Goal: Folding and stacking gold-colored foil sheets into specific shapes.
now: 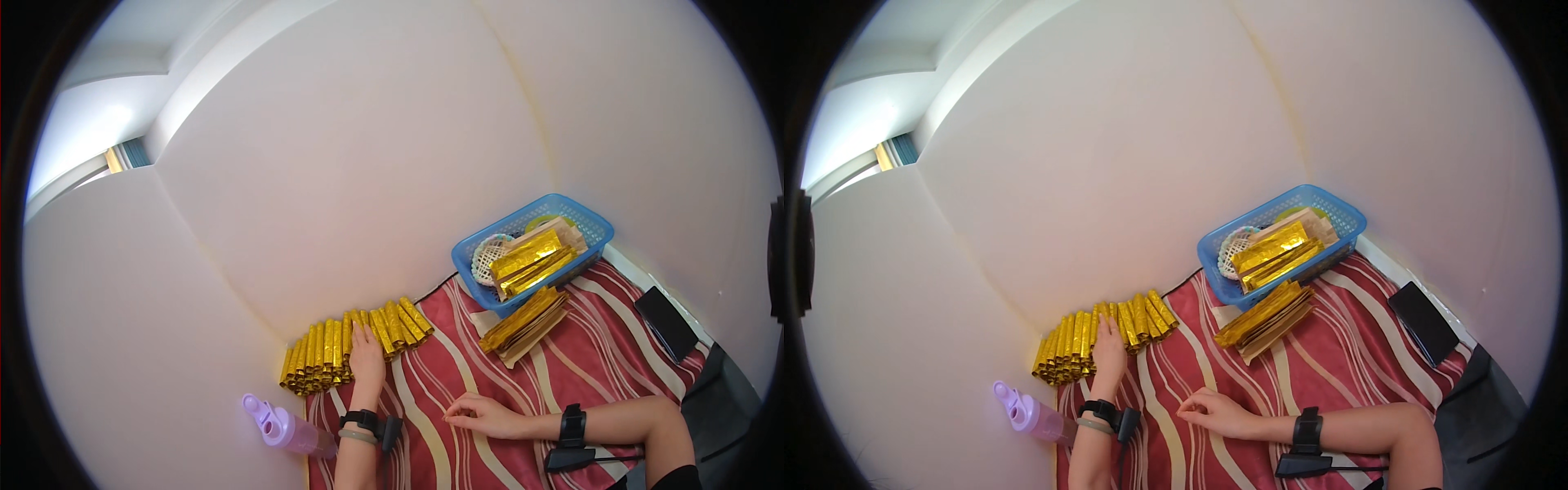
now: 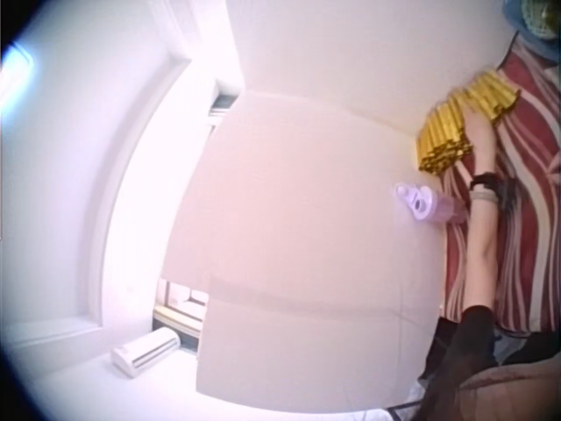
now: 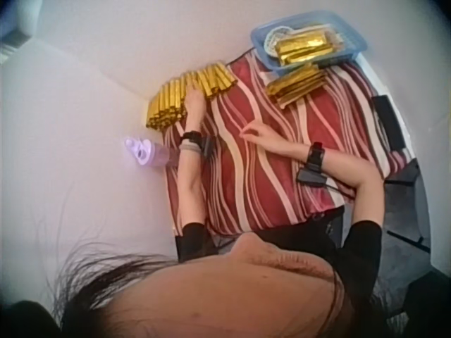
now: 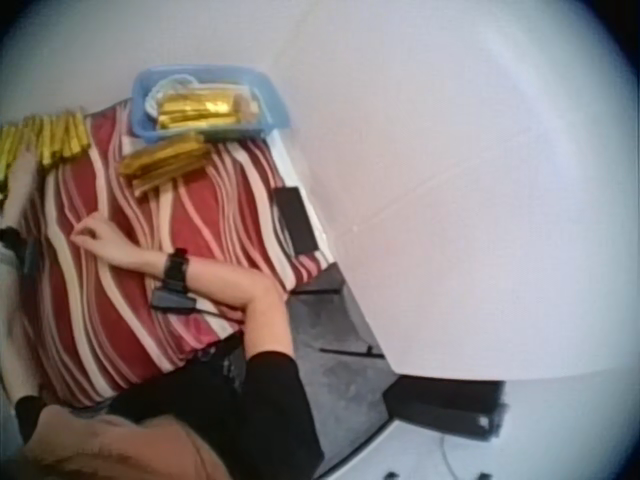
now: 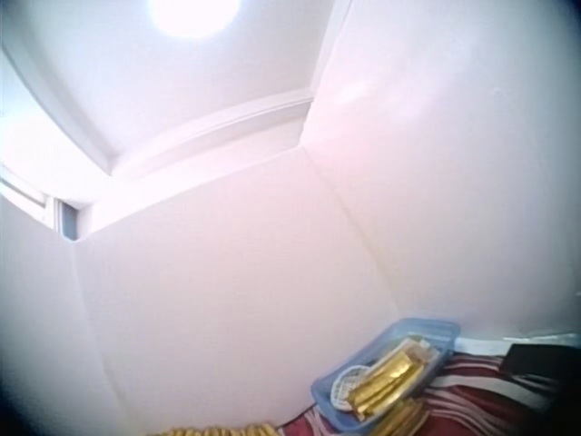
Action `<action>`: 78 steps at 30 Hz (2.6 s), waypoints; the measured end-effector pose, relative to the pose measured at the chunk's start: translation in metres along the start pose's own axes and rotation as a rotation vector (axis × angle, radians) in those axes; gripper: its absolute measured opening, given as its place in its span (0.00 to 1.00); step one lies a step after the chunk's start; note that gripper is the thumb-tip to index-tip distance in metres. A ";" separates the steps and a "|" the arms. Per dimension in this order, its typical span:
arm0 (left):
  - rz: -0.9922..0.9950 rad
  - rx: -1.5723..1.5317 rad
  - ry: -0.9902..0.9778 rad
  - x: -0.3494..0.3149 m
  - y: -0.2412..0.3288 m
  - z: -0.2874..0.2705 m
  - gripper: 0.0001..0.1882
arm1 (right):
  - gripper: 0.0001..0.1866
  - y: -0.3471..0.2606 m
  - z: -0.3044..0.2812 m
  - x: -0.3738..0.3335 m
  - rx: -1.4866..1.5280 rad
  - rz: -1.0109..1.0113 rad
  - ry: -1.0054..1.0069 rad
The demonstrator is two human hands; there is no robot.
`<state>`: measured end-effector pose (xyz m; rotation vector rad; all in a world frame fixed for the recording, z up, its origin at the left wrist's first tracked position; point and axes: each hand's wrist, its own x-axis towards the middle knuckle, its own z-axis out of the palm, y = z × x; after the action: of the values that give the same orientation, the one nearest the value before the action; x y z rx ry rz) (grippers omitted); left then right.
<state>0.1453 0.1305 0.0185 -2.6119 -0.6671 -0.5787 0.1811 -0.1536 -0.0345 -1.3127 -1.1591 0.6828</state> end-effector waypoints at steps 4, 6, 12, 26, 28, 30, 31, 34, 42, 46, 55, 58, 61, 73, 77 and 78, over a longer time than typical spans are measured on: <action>-0.050 -0.103 0.078 -0.007 0.007 -0.006 0.31 | 0.15 0.001 0.000 0.000 0.005 -0.008 0.018; -0.057 -0.146 0.108 -0.016 0.012 -0.014 0.32 | 0.15 0.003 0.000 0.000 -0.006 -0.013 0.021; 0.500 0.125 -0.164 -0.027 0.000 -0.011 0.35 | 0.16 0.000 0.000 0.000 -0.014 0.010 0.017; 0.868 0.750 0.029 0.001 -0.032 0.016 0.35 | 0.18 0.000 0.003 0.000 -0.025 0.062 0.009; 0.864 0.624 -0.048 0.003 -0.028 0.014 0.34 | 0.19 0.005 0.002 -0.002 -0.026 0.028 0.027; 0.854 0.390 -0.151 0.002 -0.026 0.008 0.32 | 0.19 -0.002 0.000 -0.001 -0.035 0.056 0.009; 0.857 0.389 -0.154 0.001 -0.019 0.008 0.32 | 0.19 -0.004 0.000 -0.002 -0.046 0.083 -0.010; 1.067 0.510 -0.005 0.006 0.018 -0.005 0.30 | 0.19 -0.004 0.002 0.000 -0.095 0.080 -0.037; 0.724 0.147 -0.258 0.027 0.056 0.018 0.26 | 0.17 0.006 0.004 0.003 -0.095 -0.013 -0.049; 0.727 -0.012 -0.099 0.025 0.051 -0.004 0.18 | 0.16 0.000 0.005 0.000 -0.092 0.026 -0.050; 0.341 -1.057 -0.387 0.007 0.142 -0.073 0.12 | 0.15 0.005 0.003 -0.008 -0.179 -0.015 -0.107; 0.609 -0.871 -0.216 -0.002 0.149 -0.064 0.08 | 0.14 0.006 0.003 -0.008 -0.253 -0.025 -0.116; 0.671 -0.782 -0.224 -0.015 0.157 -0.064 0.05 | 0.14 0.005 0.002 -0.007 -0.318 -0.025 -0.169; 0.518 -1.283 -0.484 -0.027 0.150 -0.045 0.08 | 0.13 0.000 -0.007 -0.009 -0.423 -0.098 -0.293; 0.219 -1.399 -0.447 -0.028 0.159 -0.043 0.05 | 0.12 0.001 -0.005 -0.006 -0.472 -0.069 -0.320; 0.242 -1.293 -0.334 -0.028 0.160 -0.044 0.06 | 0.12 0.003 -0.004 -0.006 -0.477 -0.068 -0.327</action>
<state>0.1930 -0.0294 0.0007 -3.9643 0.0576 -0.6077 0.1835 -0.1604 -0.0381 -1.5834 -1.6996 0.6058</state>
